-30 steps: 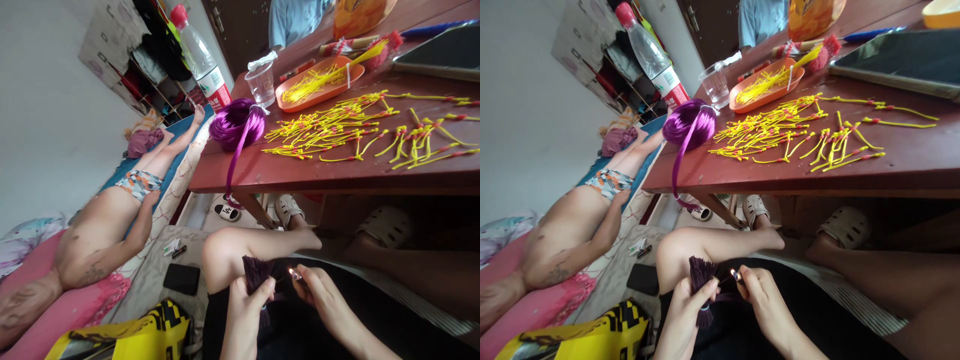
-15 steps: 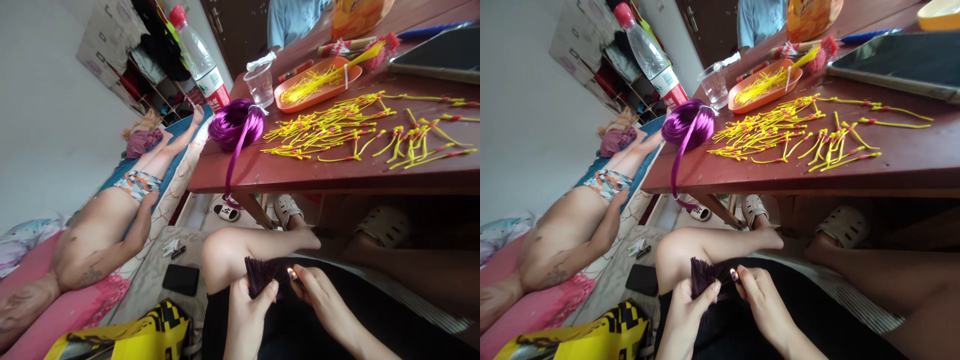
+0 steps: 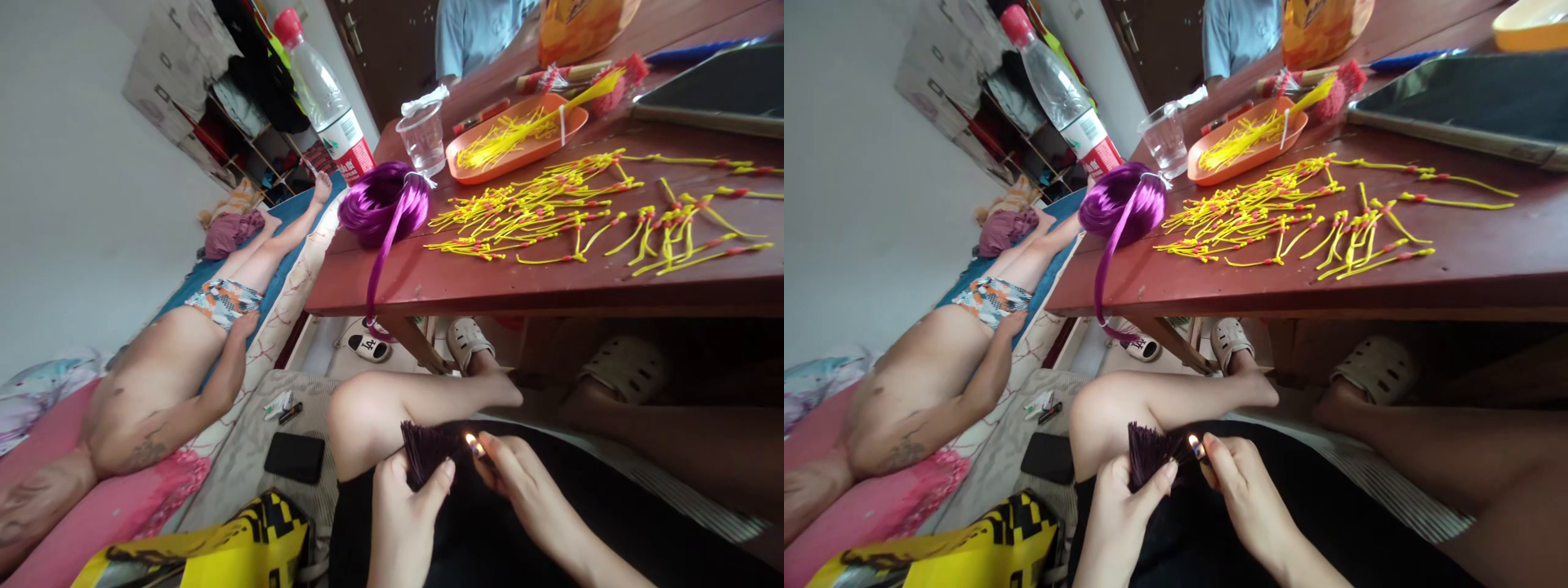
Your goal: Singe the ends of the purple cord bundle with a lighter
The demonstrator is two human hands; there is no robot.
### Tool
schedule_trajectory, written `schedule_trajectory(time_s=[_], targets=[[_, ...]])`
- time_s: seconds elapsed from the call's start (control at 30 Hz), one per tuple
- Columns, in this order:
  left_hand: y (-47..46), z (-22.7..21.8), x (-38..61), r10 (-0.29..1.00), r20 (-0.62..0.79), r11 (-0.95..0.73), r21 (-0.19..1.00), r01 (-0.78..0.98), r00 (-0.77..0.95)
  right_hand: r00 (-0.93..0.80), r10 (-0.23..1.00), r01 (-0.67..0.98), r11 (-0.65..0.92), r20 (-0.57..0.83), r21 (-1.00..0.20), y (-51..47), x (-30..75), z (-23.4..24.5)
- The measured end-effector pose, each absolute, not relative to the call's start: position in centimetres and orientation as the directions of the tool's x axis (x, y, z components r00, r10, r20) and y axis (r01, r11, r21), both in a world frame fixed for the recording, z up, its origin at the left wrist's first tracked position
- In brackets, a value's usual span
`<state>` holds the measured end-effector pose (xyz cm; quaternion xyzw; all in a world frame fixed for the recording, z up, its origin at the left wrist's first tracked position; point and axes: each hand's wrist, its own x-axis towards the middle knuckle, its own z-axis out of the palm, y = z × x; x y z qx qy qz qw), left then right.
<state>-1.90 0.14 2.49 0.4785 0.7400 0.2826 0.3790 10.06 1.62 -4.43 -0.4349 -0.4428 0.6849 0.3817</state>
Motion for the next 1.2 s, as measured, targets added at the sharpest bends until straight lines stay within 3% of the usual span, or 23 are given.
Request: schedule_trajectory(time_s=[0.37,0.5,0.6,0.77,1.2], targets=[[0.03,2.38,-1.99,0.92,-0.291,0.387,0.785,0.484,-0.263,-0.321,0.907,-0.105,-0.318,-0.271,-0.942,1.81,10.15,-4.42],[0.07,2.46,-2.09,0.903,-0.357,0.425,0.821,0.38,-0.239,-0.316,0.913,-0.117,-0.308,-0.258,-0.944,2.19,10.38,-4.37],[0.12,2.65,-1.93,0.872,-0.453,0.484,0.852,0.199,-0.185,-0.331,0.91,-0.138,-0.308,-0.25,-0.941,2.45,10.54,-4.31],[0.07,2.88,-1.71,0.817,-0.559,0.566,0.824,0.014,-0.142,-0.371,0.895,-0.13,-0.312,-0.246,-0.941,2.41,10.64,-4.32],[0.23,2.92,-1.6,0.816,-0.561,0.561,0.826,-0.041,-0.142,-0.4,0.888,-0.092,-0.287,-0.228,-0.954,2.29,10.53,-3.96]])
